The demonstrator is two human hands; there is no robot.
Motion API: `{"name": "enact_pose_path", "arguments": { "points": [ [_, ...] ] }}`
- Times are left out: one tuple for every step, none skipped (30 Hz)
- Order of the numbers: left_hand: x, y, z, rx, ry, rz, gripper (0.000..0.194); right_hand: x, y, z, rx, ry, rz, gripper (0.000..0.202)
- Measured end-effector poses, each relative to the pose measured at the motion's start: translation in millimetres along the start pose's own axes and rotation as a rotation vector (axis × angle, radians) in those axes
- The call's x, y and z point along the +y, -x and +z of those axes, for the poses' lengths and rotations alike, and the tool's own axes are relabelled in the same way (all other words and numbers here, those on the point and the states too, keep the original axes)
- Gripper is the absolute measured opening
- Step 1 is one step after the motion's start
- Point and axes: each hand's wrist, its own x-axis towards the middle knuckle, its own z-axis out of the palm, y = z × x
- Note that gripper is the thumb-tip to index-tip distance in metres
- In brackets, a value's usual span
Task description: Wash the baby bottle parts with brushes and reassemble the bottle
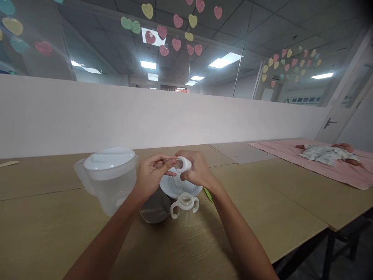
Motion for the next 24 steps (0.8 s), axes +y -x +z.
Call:
{"name": "enact_pose_path", "arguments": {
  "points": [
    [-1, -1, 1.2, 0.001, 0.047, -0.022, 0.026, 2, 1, 0, 0.014, -0.022, -0.003, 0.025],
    [-2, -1, 3.0, 0.002, 0.082, -0.040, 0.026, 5, 1, 0, 0.022, -0.048, 0.001, 0.025],
    [-3, -1, 5.5, 0.004, 0.114, -0.054, 0.027, 8, 1, 1, 0.026, -0.077, 0.011, 0.025],
    [-4, 0, 8.8, 0.009, 0.146, -0.068, 0.027, 11, 1, 2, 0.030, -0.108, 0.022, 0.024],
    [-5, 2, 12.4, 0.020, 0.179, -0.081, 0.027, 13, 1, 3, 0.036, -0.142, 0.028, 0.024],
    [-5, 3, 16.0, 0.034, 0.212, -0.092, 0.026, 15, 0, 5, 0.048, -0.178, 0.029, 0.025],
    [-4, 4, 18.6, 0.050, 0.244, -0.099, 0.026, 15, 0, 6, 0.067, -0.212, 0.024, 0.026],
    [-3, 4, 19.3, 0.058, 0.270, -0.109, 0.026, 15, 1, 7, 0.091, -0.241, 0.018, 0.027],
    [-1, 2, 17.6, 0.064, 0.292, -0.119, 0.026, 13, 2, 6, 0.117, -0.265, 0.008, 0.029],
    [1, -1, 12.9, 0.093, 0.316, -0.120, 0.025, 11, 6, 4, 0.141, -0.295, -0.005, 0.030],
    [3, -6, 5.7, 0.159, 0.350, -0.113, 0.021, 9, 10, 0, 0.160, -0.343, -0.019, 0.031],
    [5, -12, -2.9, 0.234, 0.383, -0.102, 0.017, 7, 17, -5, 0.179, -0.406, -0.034, 0.031],
    [7, -17, -11.4, 0.389, 0.431, -0.065, 0.012, 8, 24, -12, 0.197, -0.487, -0.049, 0.031],
    [7, -22, -17.5, 0.522, 0.483, -0.041, 0.014, 11, 32, -18, 0.235, -0.582, -0.050, 0.032],
    [7, -24, -19.6, 0.562, 0.490, -0.028, 0.017, 17, 39, -23, 0.299, -0.637, -0.044, 0.034],
    [5, -24, -16.6, 0.582, 0.483, -0.005, 0.016, 26, 45, -27, 0.385, -0.643, -0.016, 0.036],
    [1, -21, -8.8, 0.532, 0.434, 0.003, 0.014, 38, 48, -27, 0.475, -0.616, 0.038, 0.035],
    [-4, -17, 2.3, 0.349, 0.226, 0.029, 0.015, 52, 50, -25, 0.550, -0.576, 0.118, 0.034],
    [-10, -12, 14.0, 0.153, 0.012, 0.055, 0.017, 67, 50, -19, 0.579, -0.527, 0.224, 0.033],
    [-18, -9, 23.1, 0.025, -0.178, 0.107, 0.019, 82, 50, -11, 0.578, -0.464, 0.334, 0.030],
    [-27, -8, 26.2, -0.051, -0.351, 0.172, 0.019, 96, 49, -3, 0.555, -0.385, 0.415, 0.025],
    [-38, -10, 20.8, -0.092, -0.533, 0.245, 0.018, 109, 48, 7, 0.512, -0.308, 0.449, 0.023],
    [-49, -15, 5.7, -0.063, -0.709, 0.319, 0.018, 120, 48, 15, 0.430, -0.257, 0.458, 0.023],
    [-60, -22, -18.9, -0.013, -0.881, 0.355, 0.019, 128, 48, 21, 0.347, -0.239, 0.473, 0.024]
  ]
}}
